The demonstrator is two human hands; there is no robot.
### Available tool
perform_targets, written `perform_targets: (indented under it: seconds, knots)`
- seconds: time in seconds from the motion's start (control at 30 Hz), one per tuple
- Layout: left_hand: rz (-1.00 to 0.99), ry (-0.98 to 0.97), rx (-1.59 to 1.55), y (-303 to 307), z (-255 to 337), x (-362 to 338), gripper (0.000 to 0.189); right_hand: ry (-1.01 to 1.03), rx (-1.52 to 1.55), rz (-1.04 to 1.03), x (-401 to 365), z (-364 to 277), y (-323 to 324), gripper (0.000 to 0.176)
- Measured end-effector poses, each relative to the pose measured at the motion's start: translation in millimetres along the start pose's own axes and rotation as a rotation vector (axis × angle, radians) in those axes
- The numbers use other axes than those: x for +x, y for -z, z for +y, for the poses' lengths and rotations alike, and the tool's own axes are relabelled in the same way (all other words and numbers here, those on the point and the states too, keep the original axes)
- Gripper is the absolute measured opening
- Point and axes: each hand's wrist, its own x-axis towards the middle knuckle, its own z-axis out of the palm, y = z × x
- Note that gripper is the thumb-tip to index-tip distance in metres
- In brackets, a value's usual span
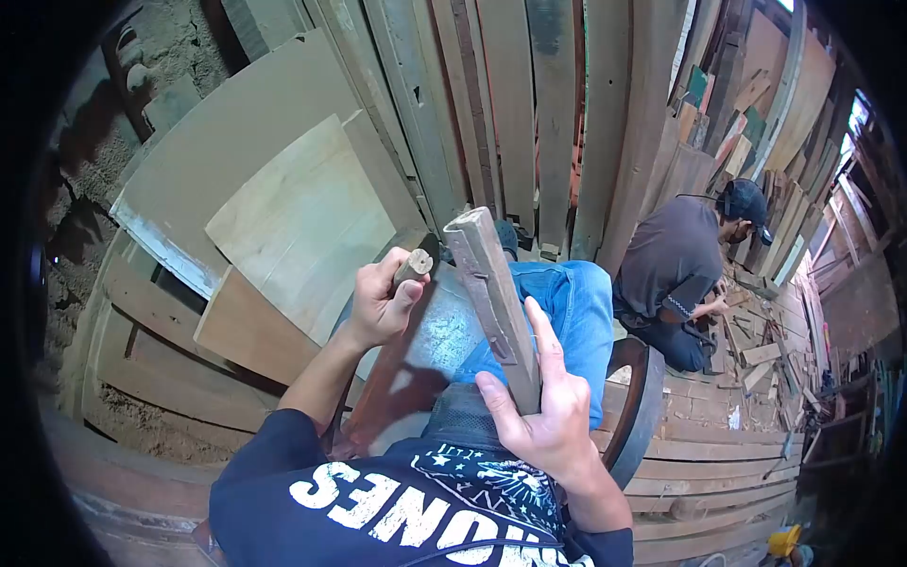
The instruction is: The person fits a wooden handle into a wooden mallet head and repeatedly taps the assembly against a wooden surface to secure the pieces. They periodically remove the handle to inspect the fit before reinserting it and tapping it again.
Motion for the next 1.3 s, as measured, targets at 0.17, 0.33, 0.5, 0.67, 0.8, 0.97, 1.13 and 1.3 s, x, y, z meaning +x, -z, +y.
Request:
perform_targets:
  seconds: [0.17,0.33,0.5,0.67,0.8,0.97,1.13,1.3]
  knots:
    - [-0.012,0.013,-0.002,0.9,2.3,0.7,0.027,-0.021,0.046,-0.017,-1.0,1.2,-3.1,0.074]
    - [-0.01,0.015,0.012,1.1,3.9,1.0,0.028,-0.042,0.052,-0.008,-1.7,2.6,-2.2,0.069]
    - [-0.026,0.054,-0.002,0.1,6.5,0.2,0.043,-0.11,0.13,0.039,-2.8,11.7,-5.7,0.052]
    - [0.024,0.0,-0.013,-4.6,4.1,1.0,0.035,-0.264,0.313,0.015,-5.1,27.2,-7.0,0.025]
    - [-0.004,0.001,-0.024,-8.4,-0.7,-2.5,0.041,-0.533,0.533,-0.067,-4.6,52.9,-14.4,0.028]
    - [-0.059,0.054,-0.032,-6.9,-5.4,-8.9,0.045,-0.599,0.506,-0.03,-9.2,87.5,-24.0,0.041]
    - [-0.094,0.106,-0.045,-14.7,-1.6,-11.7,0.056,-0.432,0.349,0.004,-16.9,99.5,-25.2,0.036]
    - [-0.131,0.042,-0.04,-14.5,-3.8,-11.7,0.048,-0.585,0.462,-0.057,-18.1,91.9,-14.9,0.041]
